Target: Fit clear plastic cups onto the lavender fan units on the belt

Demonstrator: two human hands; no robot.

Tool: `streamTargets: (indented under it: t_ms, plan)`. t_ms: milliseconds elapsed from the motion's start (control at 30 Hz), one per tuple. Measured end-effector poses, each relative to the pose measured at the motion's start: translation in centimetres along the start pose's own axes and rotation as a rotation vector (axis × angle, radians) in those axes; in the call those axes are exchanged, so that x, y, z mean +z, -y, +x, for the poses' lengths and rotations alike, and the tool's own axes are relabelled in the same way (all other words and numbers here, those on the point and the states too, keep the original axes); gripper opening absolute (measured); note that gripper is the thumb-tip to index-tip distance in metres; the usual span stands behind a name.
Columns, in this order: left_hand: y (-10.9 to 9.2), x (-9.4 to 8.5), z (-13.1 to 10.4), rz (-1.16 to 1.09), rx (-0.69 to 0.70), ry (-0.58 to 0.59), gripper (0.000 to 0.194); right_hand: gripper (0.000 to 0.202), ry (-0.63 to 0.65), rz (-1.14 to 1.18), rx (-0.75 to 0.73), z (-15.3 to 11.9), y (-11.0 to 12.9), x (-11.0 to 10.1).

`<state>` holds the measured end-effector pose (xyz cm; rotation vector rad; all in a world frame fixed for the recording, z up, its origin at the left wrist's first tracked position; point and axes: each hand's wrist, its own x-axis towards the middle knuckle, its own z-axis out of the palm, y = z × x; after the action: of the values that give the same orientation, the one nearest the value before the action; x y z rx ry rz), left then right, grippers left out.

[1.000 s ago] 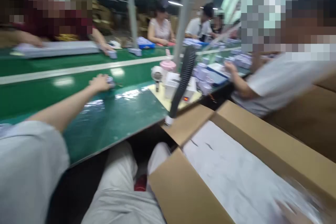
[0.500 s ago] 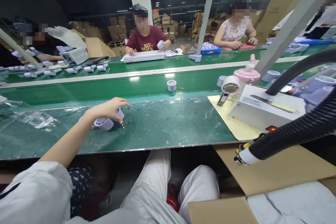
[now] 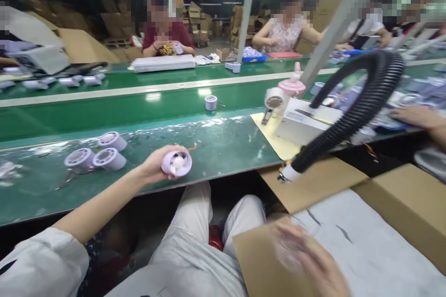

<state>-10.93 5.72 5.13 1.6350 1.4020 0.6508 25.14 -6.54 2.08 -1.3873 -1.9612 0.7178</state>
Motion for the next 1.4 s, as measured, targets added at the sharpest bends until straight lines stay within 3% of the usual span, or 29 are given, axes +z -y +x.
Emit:
streamTargets:
  t_ms: [67, 133, 200, 267, 433, 533, 600, 700, 833, 933, 1067, 1233, 1400]
  plan:
    - [-0.6, 4.8, 0.2, -0.138, 0.029, 0.224, 0.054, 0.04, 0.003, -0.103, -0.08, 0.1, 1.2, 0.7]
    - [-1.5, 8.4, 0.1, -0.232, 0.066, 0.411, 0.045, 0.048, -0.008, -0.279, -0.177, 1.3, 2.3, 1.6]
    - [-2.5, 10.4, -0.1, -0.278, 0.106, 0.533, 0.035, 0.047, -0.02, -0.446, -0.19, 2.6, 3.0, 2.2]
    - [-3.5, 11.2, -0.3, -0.248, 0.177, 0.537, 0.027, 0.04, 0.025, -0.494, -0.143, 3.3, 3.3, 2.3]
    - [-3.9, 11.8, -1.1, -0.145, 0.311, 0.309, 0.024, 0.006, 0.14, -0.018, 0.047, 2.7, 3.7, 2.0]
    - [-2.7, 12.4, -1.2, -0.096, 0.387, 0.262, 0.051, 0.021, 0.029, 0.221, 0.177, 2.4, 3.8, 2.2]
    - [-2.0, 12.5, -1.2, -0.021, 0.468, 0.279, 0.062, 0.028, -0.059, 0.299, 0.239, 2.4, 3.6, 2.5]
    - [-1.6, 12.4, -1.3, -0.003, 0.526, 0.353, 0.064, 0.031, -0.137, 0.421, 0.293, 2.6, 3.1, 2.7]
    - [-2.0, 12.2, -1.8, -0.226, 0.416, 0.487, 0.062, 0.03, -0.145, 0.692, 0.371, 2.5, 2.5, 2.6]
    - [-2.2, 12.2, -2.2, -0.477, 0.217, 0.525, 0.058, 0.015, -0.055, 0.601, 0.222, 2.1, 2.5, 2.4]
    - [-1.9, 12.2, -2.5, -0.689, 0.054, 0.543, 0.055, 0.04, 0.0, 0.255, -0.03, 1.4, 2.9, 2.0]
    - [-1.8, 11.7, -2.9, -0.667, 0.121, 0.625, 0.067, 0.035, 0.027, 0.3, -0.03, 1.0, 3.1, 1.7]
    - [-2.3, 11.4, -3.2, -0.606, 0.199, 0.617, 0.073, 0.036, 0.045, 0.366, 0.029, 0.9, 3.4, 1.4]
